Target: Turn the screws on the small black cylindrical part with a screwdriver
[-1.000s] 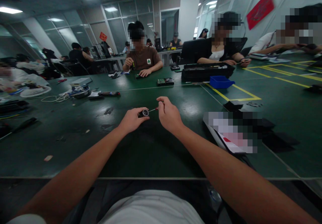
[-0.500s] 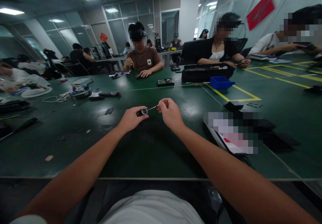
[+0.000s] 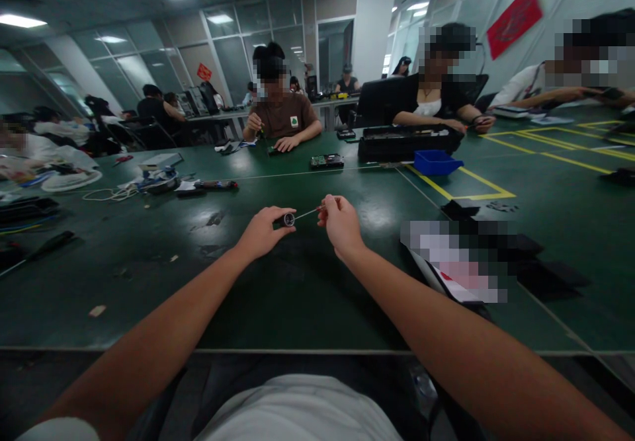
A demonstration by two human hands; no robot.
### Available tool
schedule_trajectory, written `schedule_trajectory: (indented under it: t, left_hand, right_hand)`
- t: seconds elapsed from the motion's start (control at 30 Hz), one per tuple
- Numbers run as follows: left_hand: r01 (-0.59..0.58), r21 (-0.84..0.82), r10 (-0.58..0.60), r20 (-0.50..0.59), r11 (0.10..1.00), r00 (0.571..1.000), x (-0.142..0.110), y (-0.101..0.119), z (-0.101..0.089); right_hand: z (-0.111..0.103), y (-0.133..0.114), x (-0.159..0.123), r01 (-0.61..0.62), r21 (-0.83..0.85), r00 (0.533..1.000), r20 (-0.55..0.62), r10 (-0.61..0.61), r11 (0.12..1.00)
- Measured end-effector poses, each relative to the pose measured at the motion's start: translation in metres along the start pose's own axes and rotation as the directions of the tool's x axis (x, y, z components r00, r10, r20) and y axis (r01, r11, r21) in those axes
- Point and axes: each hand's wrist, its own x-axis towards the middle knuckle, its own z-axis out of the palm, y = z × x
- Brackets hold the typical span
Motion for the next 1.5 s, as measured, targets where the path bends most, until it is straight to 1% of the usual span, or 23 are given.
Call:
schedule_trajectory:
  t: [0.1, 0.23, 0.4, 0.53, 0.6, 0.7, 0.73, 0.83, 0.9, 0.93, 1.0, 1.03, 1.1, 1.13, 1.2, 1.27, 1.37, 1.5]
  left_hand:
    - [0.017, 0.009, -0.017, 0.006, 1.000, 1.000, 0.000, 0.001, 0.000]
    - [0.033, 0.018, -0.033, 0.015, 0.999, 0.999, -0.001, 0.002, 0.001]
    - [0.028, 0.011, -0.028, 0.013, 1.000, 1.000, -0.002, 0.001, 0.001]
    - [0.023, -0.003, -0.023, 0.003, 1.000, 1.000, -0.002, 0.001, 0.000]
    - [0.029, -0.009, -0.029, 0.005, 1.000, 1.000, -0.003, 0.002, -0.001]
    - [0.049, -0.012, -0.049, 0.019, 0.999, 0.999, -0.003, 0.003, -0.003]
    - [0.055, -0.012, -0.055, 0.023, 0.998, 0.998, -0.003, 0.003, -0.003]
    - [0.060, -0.005, -0.060, 0.032, 0.998, 0.998, -0.004, 0.002, -0.003]
    - [0.055, -0.006, -0.055, 0.040, 0.998, 0.998, -0.004, 0.000, -0.001]
    - [0.048, -0.007, -0.048, 0.042, 0.999, 0.998, -0.004, -0.001, 0.000]
    - [0.035, -0.007, -0.035, 0.045, 0.999, 0.998, -0.004, -0.003, 0.001]
    - [0.034, -0.006, -0.034, 0.044, 0.999, 0.998, -0.004, -0.003, 0.002]
    - [0.041, -0.005, -0.041, 0.042, 0.999, 0.998, -0.003, -0.004, 0.002]
    - [0.051, -0.005, -0.051, 0.040, 0.999, 0.998, -0.003, -0.004, 0.002]
    - [0.072, -0.005, -0.072, 0.031, 0.997, 0.997, -0.003, -0.004, 0.001]
    - [0.097, 0.002, -0.097, 0.022, 0.995, 0.995, -0.003, -0.004, 0.000]
    - [0.124, 0.017, -0.125, 0.032, 0.992, 0.992, -0.003, -0.004, -0.002]
    - [0.130, 0.013, -0.130, 0.036, 0.991, 0.991, -0.002, -0.003, -0.003]
  right_hand:
    - [0.000, 0.001, 0.000, 0.043, 0.002, 0.999, 0.010, -0.043, 0.999]
    - [-0.001, 0.000, 0.000, 0.072, -0.017, 0.997, 0.033, -0.071, 0.997]
    - [-0.003, -0.003, -0.002, 0.157, -0.150, 0.986, 0.076, -0.147, 0.976]
    - [-0.006, -0.008, -0.004, 0.184, -0.239, 0.982, 0.080, -0.170, 0.953]
    - [-0.008, -0.012, -0.006, 0.202, -0.327, 0.979, 0.085, -0.185, 0.923]
    - [-0.009, -0.017, -0.008, 0.223, -0.515, 0.974, 0.097, -0.203, 0.828]
    - [-0.009, -0.018, -0.008, 0.239, -0.539, 0.971, 0.114, -0.211, 0.808]
    - [-0.009, -0.017, -0.009, 0.338, -0.461, 0.939, 0.224, -0.260, 0.821]
    - [-0.009, -0.017, -0.009, 0.351, -0.430, 0.928, 0.275, -0.250, 0.832]
    - [-0.009, -0.016, -0.009, 0.343, -0.446, 0.930, 0.288, -0.230, 0.827]
    - [-0.010, -0.016, -0.008, 0.328, -0.529, 0.937, 0.286, -0.200, 0.782]
    - [-0.011, -0.016, -0.008, 0.324, -0.567, 0.942, 0.264, -0.206, 0.757]
    - [-0.011, -0.014, -0.006, 0.347, -0.569, 0.937, 0.247, -0.247, 0.746]
    - [-0.011, -0.012, -0.006, 0.343, -0.536, 0.938, 0.242, -0.249, 0.771]
    - [-0.010, -0.009, -0.005, 0.301, -0.441, 0.946, 0.247, -0.208, 0.845]
    - [-0.008, -0.008, -0.006, 0.257, -0.357, 0.944, 0.292, -0.154, 0.898]
    - [-0.007, -0.006, -0.006, 0.245, -0.337, 0.932, 0.341, -0.125, 0.909]
    - [-0.007, -0.005, -0.004, 0.235, -0.329, 0.950, 0.276, -0.146, 0.915]
